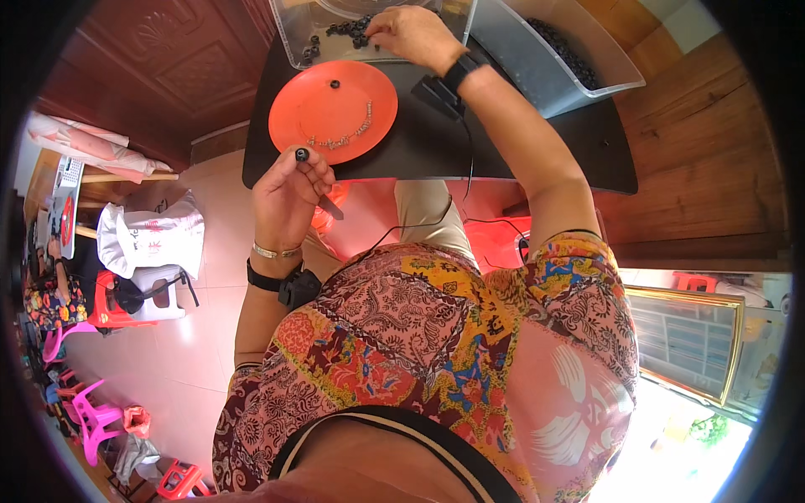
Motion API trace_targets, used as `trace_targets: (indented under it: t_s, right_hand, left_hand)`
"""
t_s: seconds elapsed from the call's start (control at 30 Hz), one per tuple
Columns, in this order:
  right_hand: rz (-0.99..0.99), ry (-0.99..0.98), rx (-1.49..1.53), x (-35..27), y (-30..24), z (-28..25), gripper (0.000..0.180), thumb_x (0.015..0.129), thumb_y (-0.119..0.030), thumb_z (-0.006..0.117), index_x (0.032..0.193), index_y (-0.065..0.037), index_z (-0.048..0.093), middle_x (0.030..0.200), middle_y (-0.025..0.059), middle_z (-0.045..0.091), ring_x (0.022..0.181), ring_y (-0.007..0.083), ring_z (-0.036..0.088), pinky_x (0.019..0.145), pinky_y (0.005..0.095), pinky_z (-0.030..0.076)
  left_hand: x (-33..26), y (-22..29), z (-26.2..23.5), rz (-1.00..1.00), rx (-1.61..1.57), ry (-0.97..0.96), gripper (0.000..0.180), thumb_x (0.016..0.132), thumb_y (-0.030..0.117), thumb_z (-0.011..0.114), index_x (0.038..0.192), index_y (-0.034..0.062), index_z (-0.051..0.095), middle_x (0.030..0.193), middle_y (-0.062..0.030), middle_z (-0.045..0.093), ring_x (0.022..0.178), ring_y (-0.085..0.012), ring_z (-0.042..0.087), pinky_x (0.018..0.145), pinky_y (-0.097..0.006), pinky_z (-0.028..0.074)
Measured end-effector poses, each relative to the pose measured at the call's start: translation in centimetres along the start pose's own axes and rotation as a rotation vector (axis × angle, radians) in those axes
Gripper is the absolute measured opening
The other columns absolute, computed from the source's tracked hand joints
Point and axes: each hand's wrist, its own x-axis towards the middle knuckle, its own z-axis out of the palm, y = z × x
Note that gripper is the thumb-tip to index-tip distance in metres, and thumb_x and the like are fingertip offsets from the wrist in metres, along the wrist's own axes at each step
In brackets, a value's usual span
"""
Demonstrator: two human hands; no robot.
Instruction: Inspecting and sorting small black plastic components on a red plate.
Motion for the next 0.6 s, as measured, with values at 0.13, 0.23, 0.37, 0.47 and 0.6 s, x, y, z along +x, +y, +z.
trace_targets:
  t_s: [0.13,0.23,0.37,0.47,0.6]
  right_hand:
    - [-0.016,-0.168,-0.173,1.8,4.4,2.3,0.019,0.078,-0.018,0.066,0.095,-0.009,0.07,0.088,0.0083,0.067,0.079,0.0254,0.065,0.072,0.0356,0.051]
    - [-0.055,-0.216,-0.266,2.1,5.4,4.1,0.019,0.079,-0.018,0.063,0.096,-0.011,0.069,0.089,0.0096,0.067,0.084,0.0285,0.064,0.076,0.0395,0.051]
    - [-0.086,-0.263,-0.327,2.2,6.3,5.8,0.019,0.08,-0.018,0.06,0.096,-0.012,0.068,0.09,0.011,0.067,0.088,0.0315,0.064,0.079,0.0424,0.05]
    - [-0.056,-0.272,-0.311,2.6,6.4,5.9,0.019,0.08,-0.018,0.06,0.096,-0.013,0.068,0.09,0.0113,0.067,0.089,0.0331,0.063,0.079,0.0438,0.05]
    - [0.063,-0.267,-0.309,2.5,4.4,3.8,0.018,0.085,-0.018,0.061,0.099,-0.011,0.069,0.094,0.0086,0.068,0.086,0.0241,0.064,0.078,0.0362,0.05]
  left_hand:
    - [-0.4,-0.2,-0.1,-0.014,-0.048,0.055,0.021,0.093,0.023,0.049,0.092,0.0036,0.057,0.085,-0.008,0.06,0.079,-0.022,0.059,0.071,-0.031,0.044]
    - [-0.7,-0.1,-0.5,-0.002,-0.07,0.058,0.02,0.093,0.022,0.049,0.092,0.0038,0.057,0.085,-0.0082,0.059,0.079,-0.0227,0.059,0.071,-0.032,0.044]
    - [-0.8,0.0,-0.6,0.004,-0.091,0.06,0.019,0.093,0.022,0.049,0.091,0.0041,0.056,0.085,-0.0083,0.059,0.078,-0.0228,0.059,0.071,-0.032,0.044]
    - [-0.6,0.1,-0.6,-0.001,-0.08,0.058,0.019,0.093,0.022,0.049,0.091,0.0043,0.056,0.086,-0.0084,0.059,0.078,-0.0228,0.058,0.071,-0.032,0.044]
    - [-0.1,0.7,0.0,-0.034,-0.03,0.056,0.02,0.093,0.023,0.048,0.091,0.0047,0.056,0.086,-0.0084,0.06,0.079,-0.0223,0.059,0.071,-0.032,0.044]
